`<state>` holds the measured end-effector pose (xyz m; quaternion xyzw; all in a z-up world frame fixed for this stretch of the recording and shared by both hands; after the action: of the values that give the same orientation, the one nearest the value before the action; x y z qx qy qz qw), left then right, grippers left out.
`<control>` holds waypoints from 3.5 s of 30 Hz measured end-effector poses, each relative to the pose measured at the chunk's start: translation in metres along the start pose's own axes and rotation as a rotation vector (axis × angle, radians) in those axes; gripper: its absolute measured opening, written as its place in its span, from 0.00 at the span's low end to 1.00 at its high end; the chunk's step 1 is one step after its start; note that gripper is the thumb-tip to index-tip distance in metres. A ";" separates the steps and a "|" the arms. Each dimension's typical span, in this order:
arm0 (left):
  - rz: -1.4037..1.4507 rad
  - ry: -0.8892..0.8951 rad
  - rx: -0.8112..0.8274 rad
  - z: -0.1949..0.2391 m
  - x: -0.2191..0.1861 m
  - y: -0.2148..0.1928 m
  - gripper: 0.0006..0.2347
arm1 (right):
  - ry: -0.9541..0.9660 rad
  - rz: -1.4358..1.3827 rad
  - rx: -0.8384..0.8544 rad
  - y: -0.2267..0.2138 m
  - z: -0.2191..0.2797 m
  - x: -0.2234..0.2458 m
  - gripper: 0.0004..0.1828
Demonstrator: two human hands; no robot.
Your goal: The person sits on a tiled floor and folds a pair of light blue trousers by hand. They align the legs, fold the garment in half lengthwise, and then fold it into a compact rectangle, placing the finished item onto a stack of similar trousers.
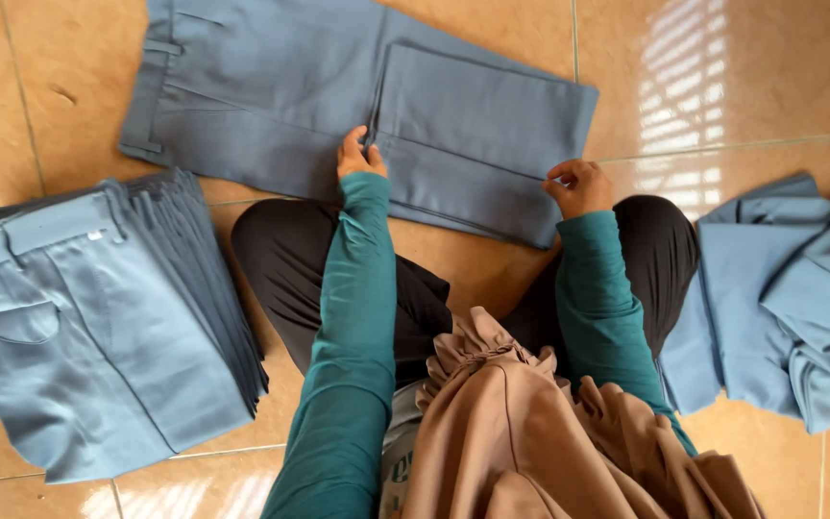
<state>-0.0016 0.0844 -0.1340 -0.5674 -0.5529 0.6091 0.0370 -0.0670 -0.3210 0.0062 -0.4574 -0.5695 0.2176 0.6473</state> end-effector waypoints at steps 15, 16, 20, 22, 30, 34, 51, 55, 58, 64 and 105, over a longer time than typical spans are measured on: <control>0.039 0.661 -0.225 0.013 -0.098 -0.080 0.24 | -0.315 0.160 -0.199 0.032 0.039 0.040 0.22; 0.045 0.663 -0.227 0.024 -0.103 -0.080 0.24 | -0.315 0.163 -0.206 0.040 0.040 0.042 0.22; -0.137 0.753 0.331 0.054 -0.121 -0.072 0.27 | -0.425 0.203 -0.152 0.050 0.050 0.078 0.34; -0.295 0.695 0.529 0.058 -0.121 -0.071 0.28 | -0.265 0.259 0.166 0.053 0.049 0.079 0.37; -0.428 0.602 0.409 0.059 -0.104 -0.062 0.28 | 0.201 0.453 -0.045 0.061 -0.010 0.018 0.40; -0.406 0.597 0.379 0.060 -0.105 -0.063 0.28 | -0.406 0.380 -0.245 0.085 0.002 0.072 0.37; -0.354 0.554 0.368 0.056 -0.111 -0.067 0.28 | -0.253 0.344 0.120 0.074 -0.032 0.056 0.36; -0.428 0.513 0.457 0.054 -0.114 -0.070 0.28 | 0.056 0.439 0.138 0.062 -0.046 0.001 0.31; -0.412 0.500 0.473 0.054 -0.115 -0.068 0.28 | 0.147 0.366 -0.086 0.061 -0.062 -0.062 0.32; -0.398 0.488 0.481 0.055 -0.113 -0.069 0.27 | 0.264 0.179 -0.039 0.085 -0.039 -0.112 0.54; 0.594 -0.247 0.822 0.204 -0.138 -0.110 0.17 | -0.066 -0.315 0.182 0.025 0.012 0.156 0.36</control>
<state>-0.1664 -0.0948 -0.0174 -0.5623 -0.0835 0.8226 0.0167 -0.0326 -0.1796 0.0686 -0.2948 -0.6330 0.1791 0.6931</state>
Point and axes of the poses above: each hand's wrist, its own z-axis away from the middle knuckle, its own y-axis out of the palm, x = y × z, the point moved 2 cm from there along -z, towards the middle knuckle, and after that the axes turned 14 degrees about -x, right-handed, at the moved point
